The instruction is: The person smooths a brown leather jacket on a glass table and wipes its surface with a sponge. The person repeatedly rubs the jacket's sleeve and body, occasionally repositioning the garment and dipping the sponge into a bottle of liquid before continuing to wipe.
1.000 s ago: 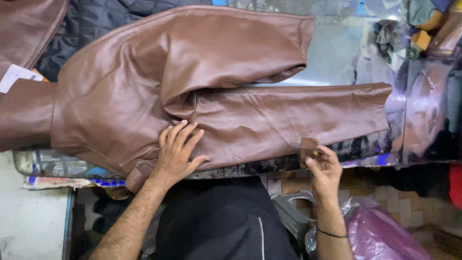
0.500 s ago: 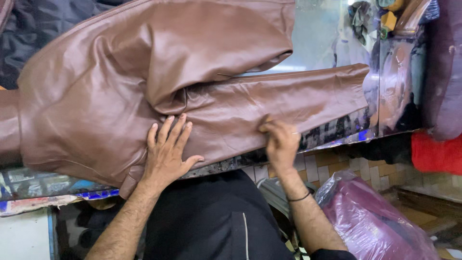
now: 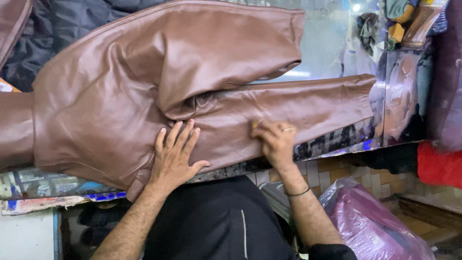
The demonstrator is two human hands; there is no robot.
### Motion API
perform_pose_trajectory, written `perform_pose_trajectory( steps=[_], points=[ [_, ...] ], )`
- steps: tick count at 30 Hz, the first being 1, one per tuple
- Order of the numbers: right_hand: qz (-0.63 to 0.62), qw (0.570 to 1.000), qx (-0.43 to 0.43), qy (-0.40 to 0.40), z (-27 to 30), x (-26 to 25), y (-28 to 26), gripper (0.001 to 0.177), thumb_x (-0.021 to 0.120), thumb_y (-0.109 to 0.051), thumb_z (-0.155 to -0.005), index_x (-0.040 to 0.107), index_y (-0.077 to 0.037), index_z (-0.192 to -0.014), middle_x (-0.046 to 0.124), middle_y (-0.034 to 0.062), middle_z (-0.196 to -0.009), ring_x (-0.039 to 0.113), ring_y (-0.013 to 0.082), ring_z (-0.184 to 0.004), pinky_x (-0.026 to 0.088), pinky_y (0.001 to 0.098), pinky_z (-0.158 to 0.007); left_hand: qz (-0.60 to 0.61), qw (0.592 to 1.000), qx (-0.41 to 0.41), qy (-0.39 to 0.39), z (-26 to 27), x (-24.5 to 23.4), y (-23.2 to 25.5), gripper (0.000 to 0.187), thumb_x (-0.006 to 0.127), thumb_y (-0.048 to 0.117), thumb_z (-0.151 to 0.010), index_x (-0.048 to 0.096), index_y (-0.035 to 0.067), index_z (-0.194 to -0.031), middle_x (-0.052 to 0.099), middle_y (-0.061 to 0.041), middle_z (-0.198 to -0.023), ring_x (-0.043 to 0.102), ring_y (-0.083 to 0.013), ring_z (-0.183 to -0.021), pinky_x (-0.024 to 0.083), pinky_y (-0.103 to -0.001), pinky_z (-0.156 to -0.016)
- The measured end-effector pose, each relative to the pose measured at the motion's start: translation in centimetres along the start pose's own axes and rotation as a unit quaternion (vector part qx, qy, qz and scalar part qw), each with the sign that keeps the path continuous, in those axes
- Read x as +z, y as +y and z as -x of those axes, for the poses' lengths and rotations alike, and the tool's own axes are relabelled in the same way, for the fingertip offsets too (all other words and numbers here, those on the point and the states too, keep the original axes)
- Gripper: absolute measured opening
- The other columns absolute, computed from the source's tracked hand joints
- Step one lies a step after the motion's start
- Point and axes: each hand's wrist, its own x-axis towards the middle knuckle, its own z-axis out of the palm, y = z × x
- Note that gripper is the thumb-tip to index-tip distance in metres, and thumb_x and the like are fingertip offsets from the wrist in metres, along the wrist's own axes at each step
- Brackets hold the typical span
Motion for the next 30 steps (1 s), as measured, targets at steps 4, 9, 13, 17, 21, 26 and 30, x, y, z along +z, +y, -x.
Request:
perform_pose_trajectory(
  steps=[4, 9, 13, 17, 21, 26, 30],
  points=[
    [-0.075, 0.98, 0.167, 0.084, -1.5, 1.3, -1.5, 0.022, 0.065, 0.001, -0.092, 0.072, -0.014, -0.108, 0.072, 0.0005, -0.12, 0.063, 0.021, -0.112, 0.046, 0.0388, -0.098, -0.001, 1.0, -0.006, -0.003, 0.1, 0.1, 0.0, 0.101, 0.075, 0.065, -0.072, 0.044, 0.01, -0.151, 0.035, -0.012, -0.164, 0.031, -0.033, -0.149, 0.018, -0.059, -0.12],
    [-0.138, 0.979, -0.104, -0.109, 0.0, 0.4, -2.3, 0.029, 0.067, -0.004, -0.075, 0.077, -0.015, -0.099, 0.075, 0.0, -0.113, 0.064, 0.0224, -0.1, 0.041, 0.0396, -0.09, -0.002, 1.0, -0.007, -0.017, -0.1, -0.2, 0.1, 0.1, 0.075, 0.065, -0.072, 0.045, 0.01, -0.15, 0.035, -0.011, -0.163, 0.031, -0.0325, -0.148, 0.018, -0.06, -0.119],
    [0.012, 0.998, 0.055, -0.032, 1.5, -3.2, 2.1, 0.021, 0.068, -0.003, -0.092, 0.077, -0.021, -0.095, 0.074, -0.0059, -0.115, 0.066, 0.0176, -0.1, 0.039, 0.0403, -0.095, 0.012, 1.0, 0.0, -0.026, -0.3, -0.3, -0.3, 0.099, 0.075, 0.064, -0.073, 0.044, 0.01, -0.15, 0.034, -0.012, -0.163, 0.03, -0.034, -0.148, 0.018, -0.062, -0.118],
    [-0.016, 0.992, 0.124, 0.022, 4.5, -2.5, 1.6, 0.017, 0.069, -0.008, -0.097, 0.076, -0.017, -0.109, 0.068, -0.0013, -0.116, 0.063, 0.0206, -0.107, 0.041, 0.0364, -0.096, 0.015, 0.999, 0.01, -0.029, 0.3, -0.1, -0.3, 0.096, 0.077, 0.06, -0.074, 0.045, 0.013, -0.151, 0.033, -0.012, -0.164, 0.029, -0.0347, -0.15, 0.017, -0.065, -0.118],
    [0.019, 0.998, -0.039, -0.048, 5.1, -0.8, -0.9, 0.021, 0.067, -0.004, -0.088, 0.078, -0.02, -0.097, 0.074, -0.0033, -0.11, 0.064, 0.018, -0.097, 0.036, 0.0411, -0.091, 0.016, 0.999, 0.004, -0.051, 0.3, -0.5, -0.6, 0.099, 0.078, 0.059, -0.073, 0.043, 0.013, -0.153, 0.033, -0.01, -0.165, 0.028, -0.0338, -0.151, 0.014, -0.068, -0.118],
    [0.068, 0.995, 0.066, 0.036, 3.3, -0.6, -1.3, 0.016, 0.07, -0.01, -0.092, 0.078, -0.02, -0.102, 0.073, -0.0044, -0.114, 0.062, 0.0176, -0.101, 0.037, 0.0417, -0.092, 0.032, 0.998, -0.001, -0.048, 0.6, -0.6, -1.0, 0.103, 0.079, 0.059, -0.072, 0.041, 0.012, -0.155, 0.032, -0.008, -0.166, 0.027, -0.0341, -0.152, 0.014, -0.068, -0.118],
    [0.069, 0.997, -0.007, 0.019, 2.6, 0.3, -1.0, 0.013, 0.075, -0.011, -0.09, 0.078, -0.022, -0.094, 0.074, -0.0046, -0.112, 0.061, 0.017, -0.099, 0.037, 0.0423, -0.089, 0.037, 0.998, -0.001, -0.047, 0.3, -0.6, -1.1, 0.106, 0.08, 0.06, -0.071, 0.039, 0.01, -0.156, 0.032, -0.009, -0.166, 0.027, -0.0339, -0.153, 0.013, -0.068, -0.119]
  ],
)
